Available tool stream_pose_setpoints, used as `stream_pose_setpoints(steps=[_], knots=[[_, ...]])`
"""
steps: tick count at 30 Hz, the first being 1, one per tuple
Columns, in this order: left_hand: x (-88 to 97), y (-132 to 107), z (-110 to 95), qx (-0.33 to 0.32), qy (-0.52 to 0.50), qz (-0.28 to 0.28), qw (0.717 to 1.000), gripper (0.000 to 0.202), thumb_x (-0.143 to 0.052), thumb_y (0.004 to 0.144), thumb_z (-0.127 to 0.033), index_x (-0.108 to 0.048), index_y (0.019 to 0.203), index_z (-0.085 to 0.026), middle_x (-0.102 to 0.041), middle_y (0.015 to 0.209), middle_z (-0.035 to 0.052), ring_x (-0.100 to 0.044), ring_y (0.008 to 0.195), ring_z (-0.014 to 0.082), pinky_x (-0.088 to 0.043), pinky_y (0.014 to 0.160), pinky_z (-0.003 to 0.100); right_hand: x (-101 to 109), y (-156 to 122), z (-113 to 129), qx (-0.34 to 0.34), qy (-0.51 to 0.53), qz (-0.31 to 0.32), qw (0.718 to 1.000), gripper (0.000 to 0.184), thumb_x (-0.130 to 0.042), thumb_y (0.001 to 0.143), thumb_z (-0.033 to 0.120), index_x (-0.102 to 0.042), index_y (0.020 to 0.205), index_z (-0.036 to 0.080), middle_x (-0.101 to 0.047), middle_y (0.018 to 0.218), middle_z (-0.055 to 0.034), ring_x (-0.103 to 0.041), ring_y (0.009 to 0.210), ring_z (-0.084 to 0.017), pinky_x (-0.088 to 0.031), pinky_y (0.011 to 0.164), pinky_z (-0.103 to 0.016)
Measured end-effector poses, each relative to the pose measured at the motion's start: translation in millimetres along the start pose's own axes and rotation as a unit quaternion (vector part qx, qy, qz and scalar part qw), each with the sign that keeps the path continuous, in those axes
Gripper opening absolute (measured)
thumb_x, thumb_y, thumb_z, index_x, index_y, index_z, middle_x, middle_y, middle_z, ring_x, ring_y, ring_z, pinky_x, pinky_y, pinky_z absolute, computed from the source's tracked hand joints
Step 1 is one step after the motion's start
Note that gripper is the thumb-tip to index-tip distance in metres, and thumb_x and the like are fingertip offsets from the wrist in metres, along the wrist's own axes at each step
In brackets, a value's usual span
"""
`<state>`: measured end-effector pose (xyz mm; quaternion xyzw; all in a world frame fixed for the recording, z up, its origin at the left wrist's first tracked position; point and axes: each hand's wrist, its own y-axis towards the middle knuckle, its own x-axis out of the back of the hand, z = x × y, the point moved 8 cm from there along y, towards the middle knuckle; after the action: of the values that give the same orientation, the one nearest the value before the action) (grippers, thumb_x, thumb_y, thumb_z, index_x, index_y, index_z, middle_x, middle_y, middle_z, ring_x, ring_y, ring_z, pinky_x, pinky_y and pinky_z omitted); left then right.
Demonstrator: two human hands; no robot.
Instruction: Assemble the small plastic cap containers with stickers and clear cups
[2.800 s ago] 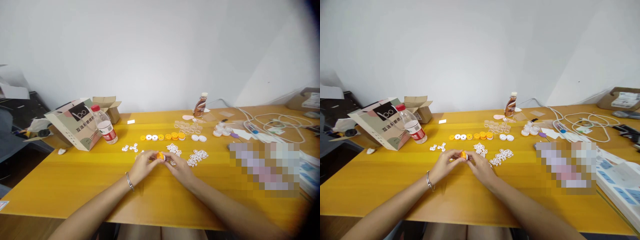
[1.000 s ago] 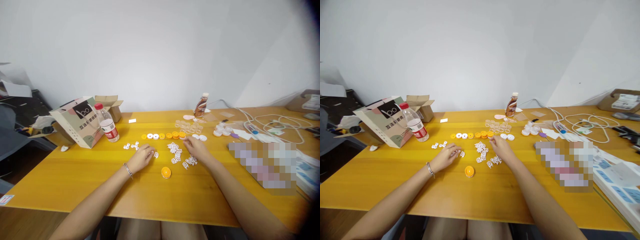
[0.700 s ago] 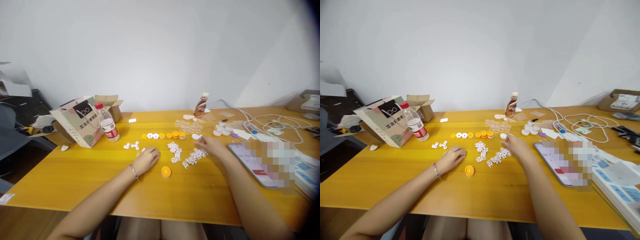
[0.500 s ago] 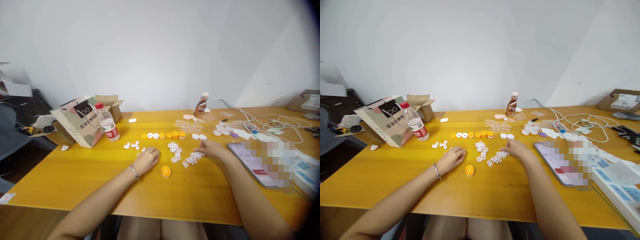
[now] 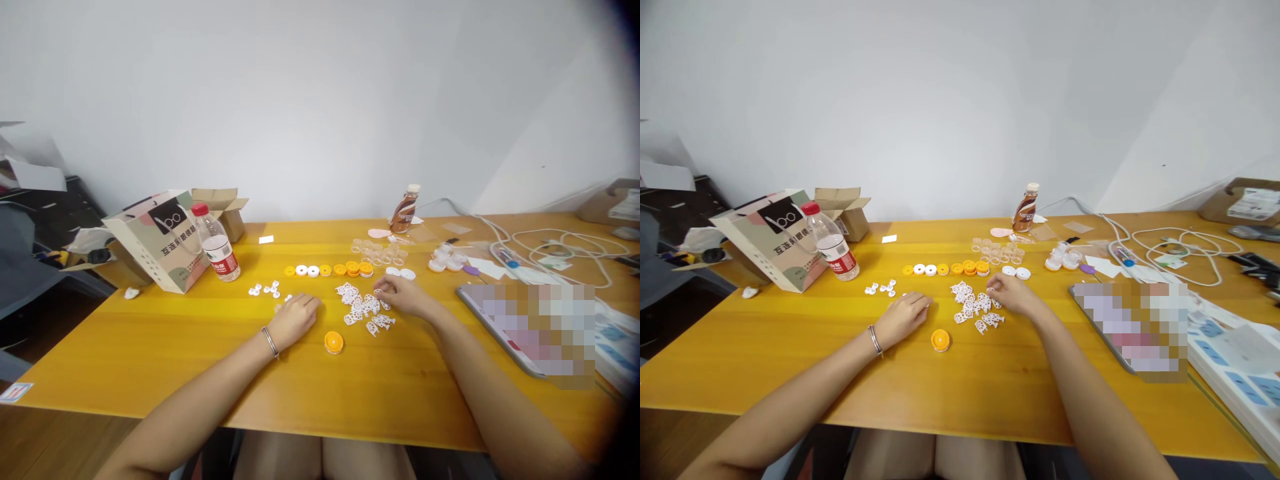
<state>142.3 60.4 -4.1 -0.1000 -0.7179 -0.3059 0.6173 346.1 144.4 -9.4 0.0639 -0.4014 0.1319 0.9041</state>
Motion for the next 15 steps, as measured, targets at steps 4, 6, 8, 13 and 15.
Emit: stream_pose_setpoints(steps=[4,6,8,13,15], knots=[[4.8,-1,1,0.008,-0.035,-0.014,0.999,0.021,-0.037,0.083,-0.015,-0.052,0.097,-0.018,-0.056,0.085,0.0059,-0.052,0.081,0.0177,-0.042,0.073,0.03,1,0,4,-0.013,0.091,0.0,0.996,0.013,-0.057,0.065,0.02,-0.059,0.077,0.015,-0.065,0.072,-0.0043,-0.06,0.066,-0.015,-0.047,0.062,-0.025],[9.3,-1,2,0.016,-0.074,-0.029,0.997,0.021,-0.038,0.083,-0.015,-0.053,0.098,-0.018,-0.057,0.085,0.0057,-0.052,0.081,0.0169,-0.042,0.075,0.03,2,-1,7,-0.022,0.132,0.002,0.991,0.014,-0.059,0.064,0.022,-0.061,0.076,0.015,-0.066,0.073,-0.0053,-0.061,0.07,-0.017,-0.047,0.068,-0.027],[13.9,-1,4,0.035,-0.138,-0.051,0.989,0.021,-0.039,0.082,-0.016,-0.054,0.098,-0.018,-0.058,0.086,0.0052,-0.053,0.081,0.0155,-0.043,0.076,0.029,4,-3,11,-0.024,0.171,-0.005,0.985,0.014,-0.061,0.063,0.025,-0.062,0.074,0.016,-0.066,0.074,-0.0049,-0.061,0.071,-0.017,-0.047,0.07,-0.029],[15.1,-1,16,0.112,-0.358,-0.099,0.922,0.024,-0.048,0.08,-0.022,-0.055,0.102,-0.017,-0.061,0.093,0.005,-0.057,0.079,0.0124,-0.046,0.074,0.025,-17,-10,34,0.001,0.319,-0.001,0.948,0.023,-0.059,0.067,0.034,-0.057,0.082,0.018,-0.062,0.071,-0.0008,-0.059,0.061,-0.012,-0.047,0.062,-0.027],[13.2,-1,17,0.13,-0.411,-0.098,0.897,0.025,-0.051,0.078,-0.025,-0.057,0.101,-0.016,-0.062,0.092,0.0054,-0.058,0.078,0.0126,-0.047,0.073,0.025,-40,-15,48,0.007,0.358,0.061,0.932,0.027,-0.06,0.067,0.037,-0.054,0.086,0.018,-0.059,0.065,0.0008,-0.058,0.056,-0.011,-0.046,0.056,-0.025]])
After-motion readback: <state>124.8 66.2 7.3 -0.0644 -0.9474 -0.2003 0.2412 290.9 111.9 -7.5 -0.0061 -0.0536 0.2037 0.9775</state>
